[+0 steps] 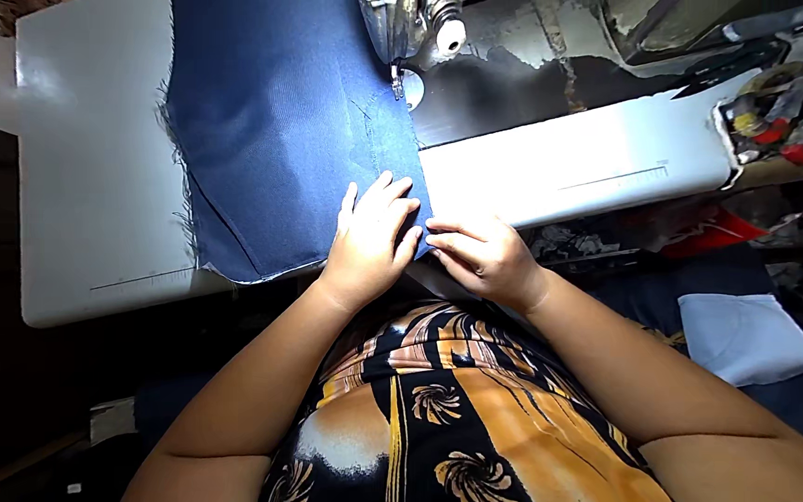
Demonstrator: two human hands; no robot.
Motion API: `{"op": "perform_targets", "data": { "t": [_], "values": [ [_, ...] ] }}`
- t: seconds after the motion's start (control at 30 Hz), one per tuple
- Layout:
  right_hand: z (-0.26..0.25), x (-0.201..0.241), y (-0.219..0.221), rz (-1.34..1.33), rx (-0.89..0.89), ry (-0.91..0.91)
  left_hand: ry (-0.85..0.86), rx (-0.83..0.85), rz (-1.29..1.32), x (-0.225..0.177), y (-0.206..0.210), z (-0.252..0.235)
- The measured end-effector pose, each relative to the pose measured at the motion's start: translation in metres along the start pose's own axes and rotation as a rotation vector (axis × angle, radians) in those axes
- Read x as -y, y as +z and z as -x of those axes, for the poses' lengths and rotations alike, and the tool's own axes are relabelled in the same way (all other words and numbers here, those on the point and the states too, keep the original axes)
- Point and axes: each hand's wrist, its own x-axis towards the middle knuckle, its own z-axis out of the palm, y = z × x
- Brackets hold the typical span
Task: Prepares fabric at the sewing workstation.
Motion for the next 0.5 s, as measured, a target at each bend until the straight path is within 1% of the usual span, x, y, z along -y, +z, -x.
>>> {"op": "perform_targets", "data": {
  "t": [0.13,0.27,0.4,0.5],
  "values": [
    [-0.01,0.002,-0.009,-0.031,0.088,-0.015,-0.036,0.047,0.002,-0.003,-0.003,0.0],
    [-0.025,-0.005,-0.014,0.024,0.166,0.01,-0.063,0.1,0.027,0.002,-0.008,-0.013],
    [-0.049,-0.021,-0.014,0.046,0.225,0.059,-0.061,0.093,0.05,0.021,-0.009,-0.038],
    [-0.071,-0.037,-0.014,0.051,0.258,0.057,-0.045,0.082,0.049,0.038,-0.011,-0.059]
  ]
}}
